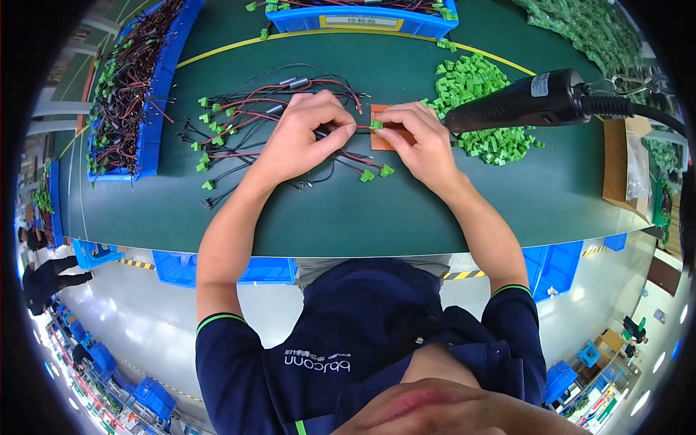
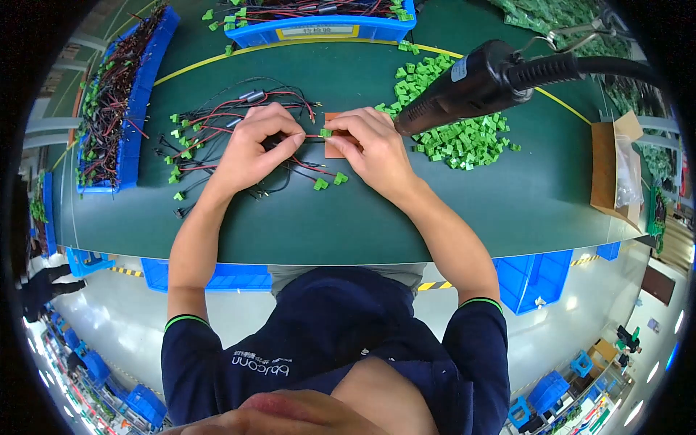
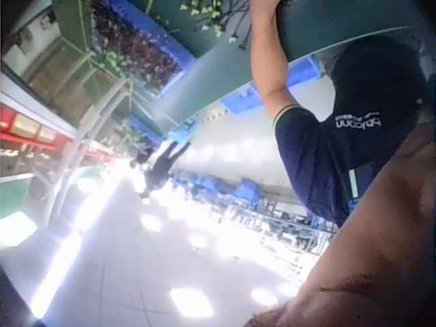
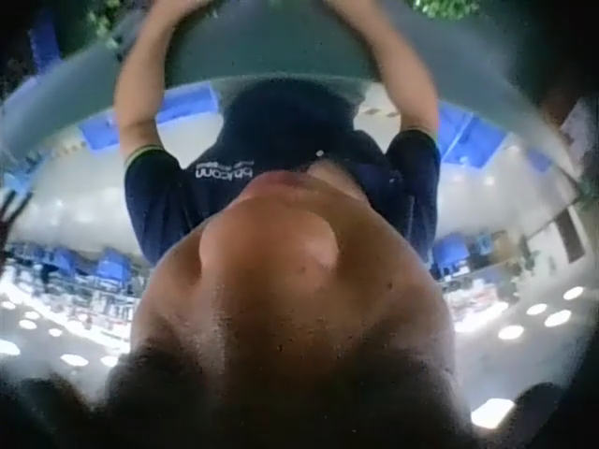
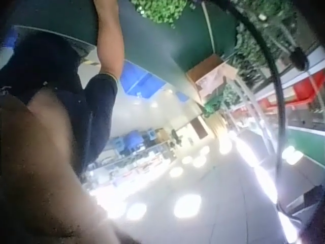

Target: The person assembles wiring harnesses and connectors onto a circuit board, using a heat gun to secure the connections.

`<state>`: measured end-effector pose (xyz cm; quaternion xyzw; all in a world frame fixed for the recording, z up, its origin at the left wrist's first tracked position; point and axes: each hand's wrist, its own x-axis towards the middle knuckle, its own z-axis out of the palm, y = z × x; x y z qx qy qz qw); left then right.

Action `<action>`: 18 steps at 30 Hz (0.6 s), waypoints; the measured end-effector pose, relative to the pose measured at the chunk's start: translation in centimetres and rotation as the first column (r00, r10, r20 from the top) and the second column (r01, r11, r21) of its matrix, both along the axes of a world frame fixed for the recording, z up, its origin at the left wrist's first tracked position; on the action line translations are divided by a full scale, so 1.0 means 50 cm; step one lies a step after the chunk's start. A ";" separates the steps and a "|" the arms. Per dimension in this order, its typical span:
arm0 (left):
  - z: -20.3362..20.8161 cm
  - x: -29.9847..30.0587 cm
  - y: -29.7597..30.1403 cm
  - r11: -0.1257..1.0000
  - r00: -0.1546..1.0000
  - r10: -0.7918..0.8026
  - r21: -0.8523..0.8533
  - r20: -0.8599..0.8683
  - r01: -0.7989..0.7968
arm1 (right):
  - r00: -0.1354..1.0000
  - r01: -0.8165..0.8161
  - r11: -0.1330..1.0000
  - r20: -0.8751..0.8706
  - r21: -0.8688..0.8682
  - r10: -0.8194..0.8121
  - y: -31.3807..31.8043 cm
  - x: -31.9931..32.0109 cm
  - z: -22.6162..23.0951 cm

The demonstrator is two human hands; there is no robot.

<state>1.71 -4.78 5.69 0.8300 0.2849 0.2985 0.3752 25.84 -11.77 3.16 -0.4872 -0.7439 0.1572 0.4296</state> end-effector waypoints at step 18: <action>-0.008 0.001 -0.002 1.000 0.999 0.027 0.010 -0.040 -0.027 | 1.000 -0.016 1.000 0.004 -0.004 0.016 0.002 0.001 -0.007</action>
